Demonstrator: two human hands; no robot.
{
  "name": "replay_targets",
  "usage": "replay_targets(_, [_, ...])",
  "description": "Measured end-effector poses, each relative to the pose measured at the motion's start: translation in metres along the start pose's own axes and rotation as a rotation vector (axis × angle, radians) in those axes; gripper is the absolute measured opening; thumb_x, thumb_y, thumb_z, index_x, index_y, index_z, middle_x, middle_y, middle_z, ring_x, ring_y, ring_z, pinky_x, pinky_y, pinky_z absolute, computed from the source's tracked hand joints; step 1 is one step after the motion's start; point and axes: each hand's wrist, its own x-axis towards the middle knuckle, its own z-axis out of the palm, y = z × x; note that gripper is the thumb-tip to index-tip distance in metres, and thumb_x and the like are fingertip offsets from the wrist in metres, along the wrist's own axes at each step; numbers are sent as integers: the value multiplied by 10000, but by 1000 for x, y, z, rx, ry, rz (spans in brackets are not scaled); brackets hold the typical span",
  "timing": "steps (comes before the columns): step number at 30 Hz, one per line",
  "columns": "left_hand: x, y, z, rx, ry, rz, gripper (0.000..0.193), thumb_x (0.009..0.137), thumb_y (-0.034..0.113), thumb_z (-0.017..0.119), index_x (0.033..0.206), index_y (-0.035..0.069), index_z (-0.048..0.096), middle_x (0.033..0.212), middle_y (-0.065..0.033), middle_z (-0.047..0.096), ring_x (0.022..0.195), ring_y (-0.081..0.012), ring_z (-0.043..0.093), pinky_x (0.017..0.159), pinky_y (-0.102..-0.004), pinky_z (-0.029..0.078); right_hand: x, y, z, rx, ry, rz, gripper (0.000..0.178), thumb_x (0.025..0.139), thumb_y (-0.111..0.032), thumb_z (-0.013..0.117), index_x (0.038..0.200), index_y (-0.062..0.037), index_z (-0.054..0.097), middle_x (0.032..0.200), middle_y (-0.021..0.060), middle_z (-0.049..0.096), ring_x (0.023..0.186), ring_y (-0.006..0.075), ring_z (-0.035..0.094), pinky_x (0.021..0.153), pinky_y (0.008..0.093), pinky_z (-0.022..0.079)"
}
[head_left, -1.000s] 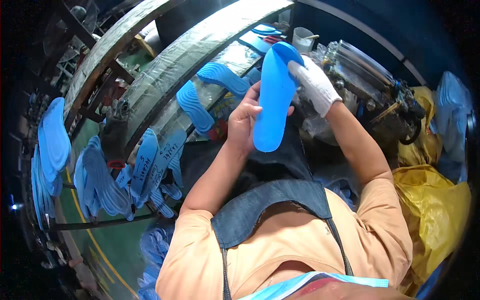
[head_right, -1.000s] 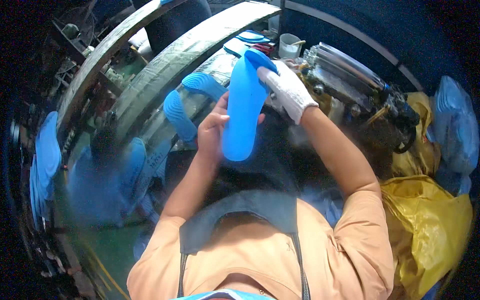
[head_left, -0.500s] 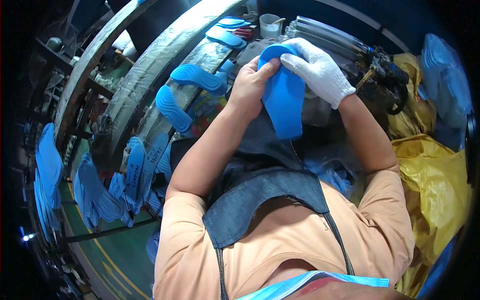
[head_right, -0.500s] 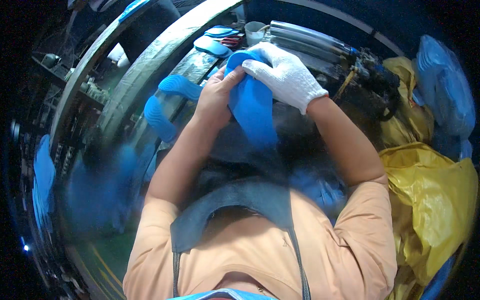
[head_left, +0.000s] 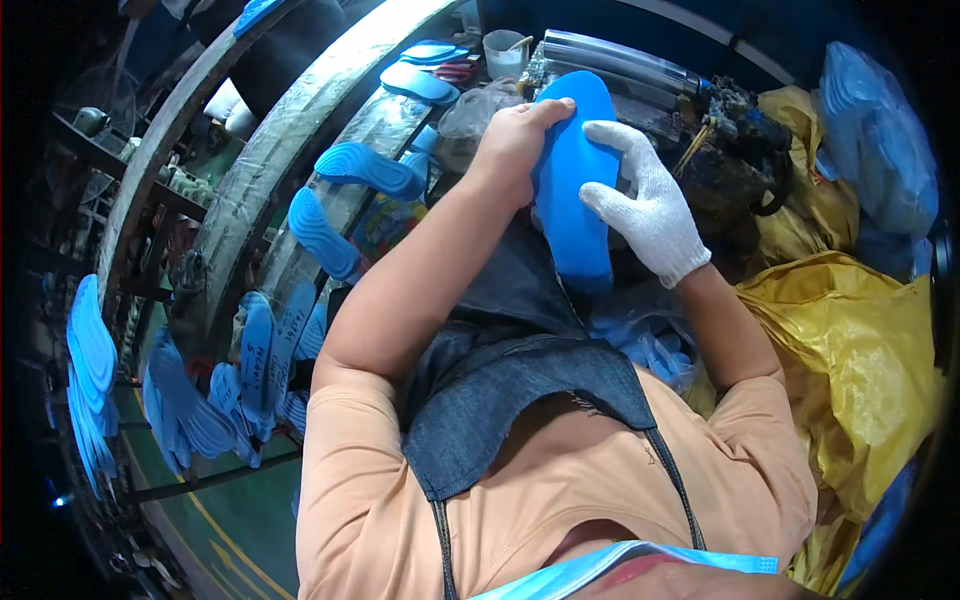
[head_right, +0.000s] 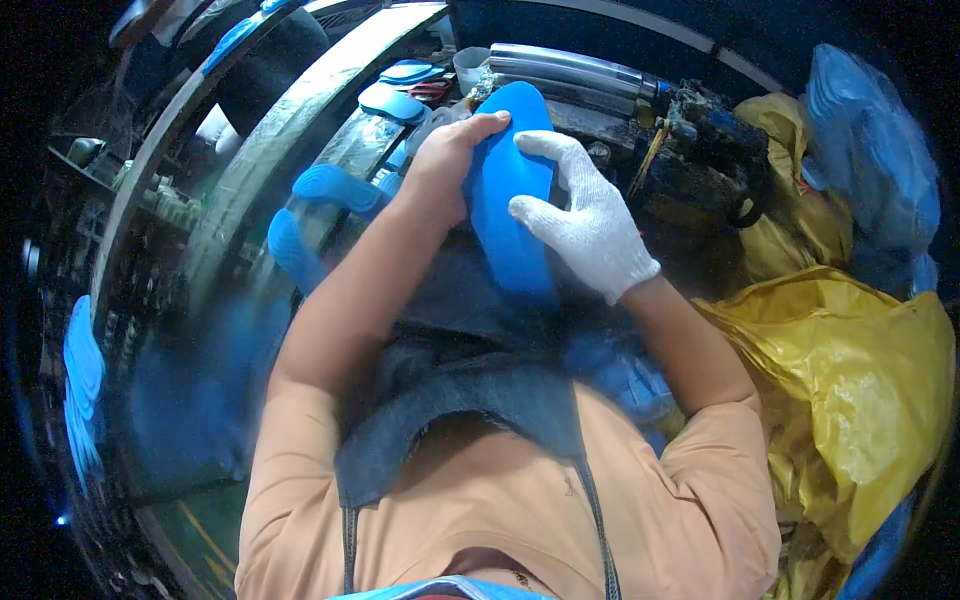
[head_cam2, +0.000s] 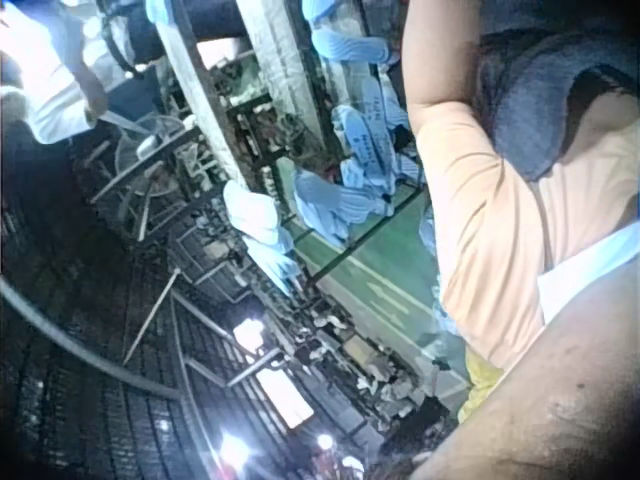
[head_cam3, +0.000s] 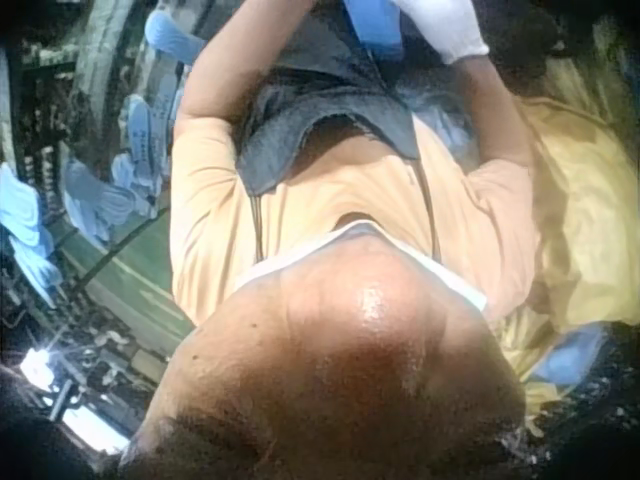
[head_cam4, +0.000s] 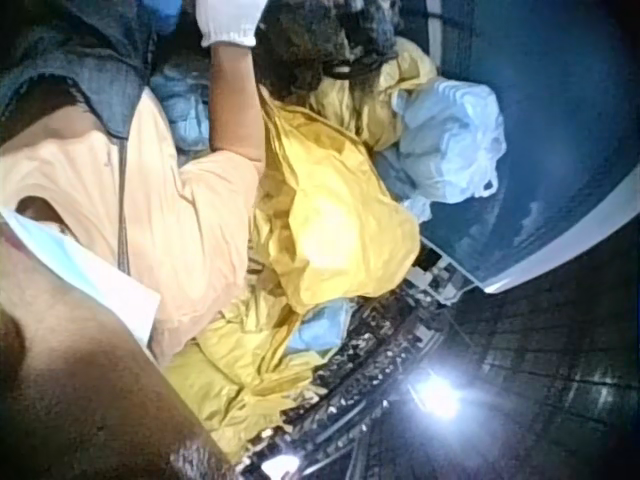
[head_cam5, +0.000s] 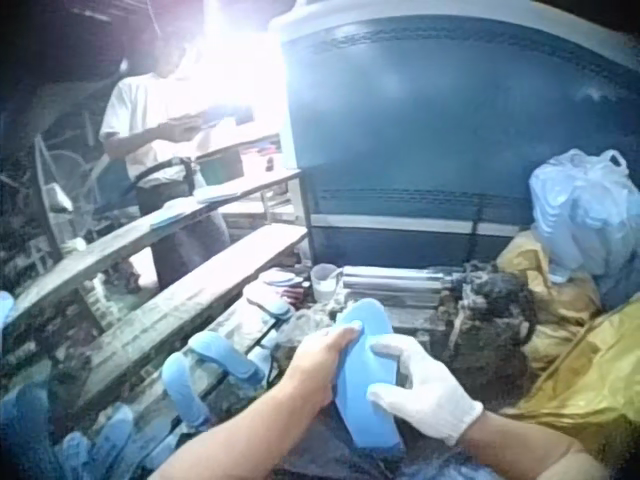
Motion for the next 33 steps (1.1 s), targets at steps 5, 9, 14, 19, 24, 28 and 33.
replay_targets(5, [-1,-1,-3,316,44,347,543,907,177,661,1356,-13,422,1233,-193,576,1038,-237,623,799,-365,549,5,0,-3,325,47,147,593,884,-127,661,1408,12,422,1278,183,570,1172,239,572,1016,349,455])
replay_targets(9, [-12,-2,-24,1038,13,1131,470,848,3,593,1307,82,528,1305,-182,542,1020,-281,630,902,-407,540,9,12,-16,466,67,159,579,911,-155,639,1415,29,423,1258,164,579,1127,209,583,964,317,482])
replay_targets(14, [-17,2,-12,1551,89,1458,329,818,64,623,1145,85,624,1246,-105,612,1055,-322,636,955,-420,503,9,7,-22,529,6,202,565,934,-221,618,1411,22,436,1224,157,587,1038,170,593,876,272,497])
replay_targets(19, [-1,13,-10,1416,-20,1323,184,830,67,624,1013,59,634,1034,-123,690,944,-306,678,816,-384,536,6,-19,-40,100,-25,145,493,947,-228,608,1359,16,490,1100,123,633,912,126,597,793,247,498])
replay_targets(24, [20,32,-3,1449,-125,1146,264,788,58,688,1039,44,607,963,-160,690,931,-335,686,797,-379,539,11,-52,-83,21,50,24,367,943,-165,606,1265,8,580,997,44,646,833,80,561,761,232,476])
replay_targets(28, [32,47,1,1522,-192,1028,296,789,72,699,1062,48,588,987,-192,693,970,-354,684,824,-420,533,27,-64,-111,-172,147,-82,373,945,-205,605,1261,-9,592,999,37,640,830,74,542,761,240,469])
replay_targets(33, [40,67,26,1621,-272,948,262,828,40,673,1074,44,584,969,-201,695,979,-386,671,839,-445,528,44,-78,-136,-403,277,-161,437,955,-341,570,1309,-85,603,1076,52,673,928,123,601,828,262,472])
